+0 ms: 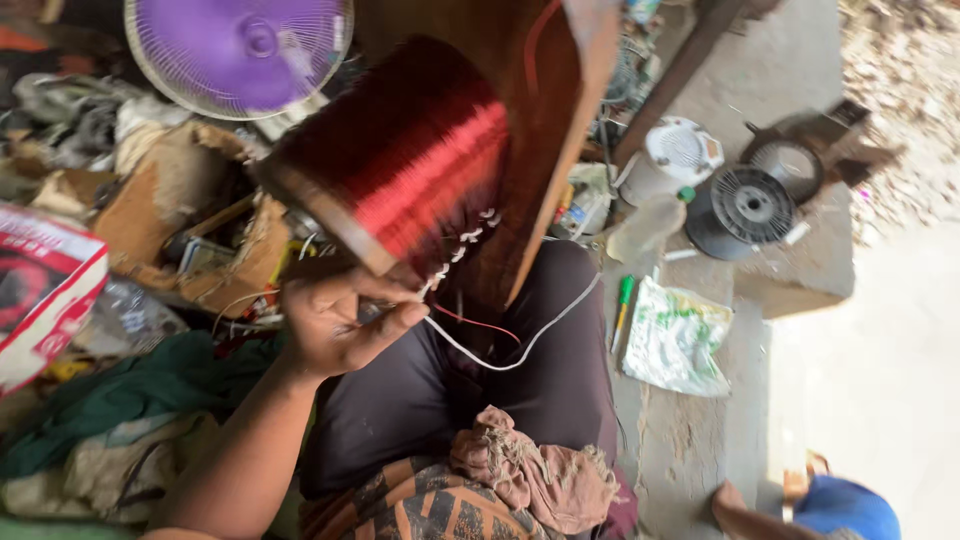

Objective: The person winds red copper wire onto a wooden bobbin using a hand-cranked winder. They then tie off the wire end with a thin string and trim the excess with pliers.

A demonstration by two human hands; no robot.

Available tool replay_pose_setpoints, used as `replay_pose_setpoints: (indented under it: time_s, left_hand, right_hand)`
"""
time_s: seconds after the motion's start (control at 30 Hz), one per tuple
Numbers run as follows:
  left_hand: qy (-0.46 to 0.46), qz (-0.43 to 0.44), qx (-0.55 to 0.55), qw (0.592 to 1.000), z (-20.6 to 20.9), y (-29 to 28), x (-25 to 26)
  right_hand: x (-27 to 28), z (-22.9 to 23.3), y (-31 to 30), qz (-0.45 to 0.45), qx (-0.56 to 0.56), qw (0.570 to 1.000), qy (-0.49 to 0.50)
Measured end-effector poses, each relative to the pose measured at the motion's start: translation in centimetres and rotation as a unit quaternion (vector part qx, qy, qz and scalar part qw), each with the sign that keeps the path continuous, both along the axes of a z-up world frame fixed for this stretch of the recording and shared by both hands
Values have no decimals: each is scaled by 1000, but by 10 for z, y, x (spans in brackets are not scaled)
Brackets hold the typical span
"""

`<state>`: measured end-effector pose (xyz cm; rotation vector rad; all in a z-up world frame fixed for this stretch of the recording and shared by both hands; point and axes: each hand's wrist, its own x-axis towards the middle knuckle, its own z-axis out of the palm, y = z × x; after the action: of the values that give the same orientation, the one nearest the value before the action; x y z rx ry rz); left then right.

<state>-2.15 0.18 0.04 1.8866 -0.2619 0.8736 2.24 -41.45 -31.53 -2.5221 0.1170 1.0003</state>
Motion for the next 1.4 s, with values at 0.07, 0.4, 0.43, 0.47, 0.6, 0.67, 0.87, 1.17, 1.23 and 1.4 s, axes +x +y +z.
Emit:
replay_pose_setpoints:
  time_s: [0.07, 0.4, 0.43, 0.47, 0.6, 0.67, 0.87, 1.17, 1.23, 1.4]
  left_hand:
    - [27, -13, 1, 1000, 0, 0, -4]
    - [-43, -21, 61, 997, 19, -11, 6]
    - [-40, -32, 64, 997, 21, -11, 7]
    - [-20, -22, 68, 997, 23, -10, 7]
    - [-10, -11, 49, 999, 27, -22, 7]
    - [-24, 11, 29, 999, 30, -28, 12]
    - [-80, 72, 22, 994, 19, -41, 13]
    - [-76, 34, 27, 996, 11, -38, 14]
    - [-42, 16, 31, 999, 11, -38, 14]
    - [-22, -35, 37, 998, 17, -33, 9]
  right_hand:
    - [-10, 2, 1, 21, -2, 999, 28]
    - [18, -22, -2, 53, 23, 998, 16]
    - [21, -20, 1, 57, 26, 998, 12]
    - [24, -16, 4, 59, 32, 998, 11]
    - [17, 5, -4, 38, 44, 998, 9]
    - [27, 8, -1, 20, 63, 998, 0]
    - [58, -1, -35, -140, 175, 968, -109]
    - [105, 179, -10, -23, 557, 788, -259]
    - [78, 229, 25, 89, 552, 796, -231]
    - [45, 307, 120, 185, 546, 817, -2]
